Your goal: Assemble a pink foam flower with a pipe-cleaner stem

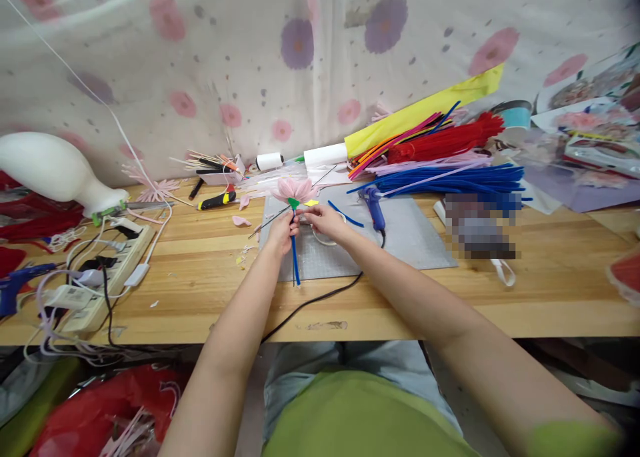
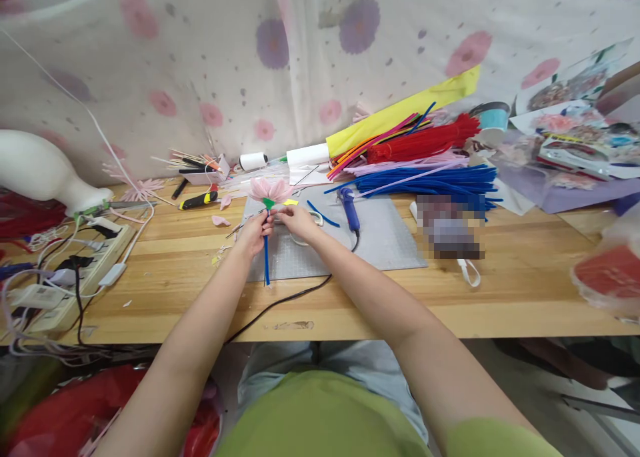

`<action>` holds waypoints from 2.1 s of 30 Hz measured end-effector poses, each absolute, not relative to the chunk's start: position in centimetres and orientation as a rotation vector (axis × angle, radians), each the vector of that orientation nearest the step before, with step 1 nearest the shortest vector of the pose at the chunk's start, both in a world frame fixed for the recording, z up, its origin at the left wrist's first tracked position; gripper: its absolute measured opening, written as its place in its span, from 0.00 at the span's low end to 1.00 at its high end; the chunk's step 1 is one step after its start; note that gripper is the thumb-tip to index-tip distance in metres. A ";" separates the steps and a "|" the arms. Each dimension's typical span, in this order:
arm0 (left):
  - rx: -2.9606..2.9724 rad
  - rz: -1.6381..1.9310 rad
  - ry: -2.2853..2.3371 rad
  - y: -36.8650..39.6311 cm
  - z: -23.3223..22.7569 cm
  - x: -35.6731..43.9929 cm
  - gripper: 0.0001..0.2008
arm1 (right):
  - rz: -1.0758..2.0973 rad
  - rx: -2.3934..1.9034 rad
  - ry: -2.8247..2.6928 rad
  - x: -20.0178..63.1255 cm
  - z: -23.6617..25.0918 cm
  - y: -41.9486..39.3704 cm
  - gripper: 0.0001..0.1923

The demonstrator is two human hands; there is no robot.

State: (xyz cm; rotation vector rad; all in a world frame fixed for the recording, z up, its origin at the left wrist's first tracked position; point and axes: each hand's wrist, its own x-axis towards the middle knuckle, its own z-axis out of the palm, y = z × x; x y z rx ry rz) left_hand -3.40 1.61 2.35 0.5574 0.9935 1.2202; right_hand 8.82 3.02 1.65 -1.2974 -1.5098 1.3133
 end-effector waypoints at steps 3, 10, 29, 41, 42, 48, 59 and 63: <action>0.562 1.236 0.989 1.5 2.2 -3.0 0.11 | 1.446 -1.244 -1.311 7.4 1.6 3.4 0.07; 0.534 1.215 0.966 1.4 2.1 -2.4 0.09 | 1.644 -1.141 -0.968 6.6 2.8 3.1 0.09; 0.635 1.197 1.069 1.4 1.7 -2.7 0.06 | 1.615 -1.165 -1.105 7.5 3.1 3.4 0.09; 0.431 1.381 1.143 1.8 1.6 -4.2 0.09 | 0.819 -1.627 -1.738 12.1 2.1 4.1 0.11; 0.403 1.382 1.121 1.9 1.6 -4.3 0.10 | 0.637 -1.682 -1.842 12.8 2.2 4.2 0.12; 0.273 1.302 0.874 2.1 1.3 -4.8 0.11 | 0.086 -1.816 -2.145 14.6 2.9 4.9 0.18; 0.218 1.328 0.626 1.7 -0.2 -6.8 0.13 | -0.363 -1.903 -2.280 15.0 4.2 7.0 0.19; 0.221 1.351 0.638 1.5 0.1 -7.1 0.13 | -0.280 -2.149 -2.265 15.8 4.6 8.9 0.17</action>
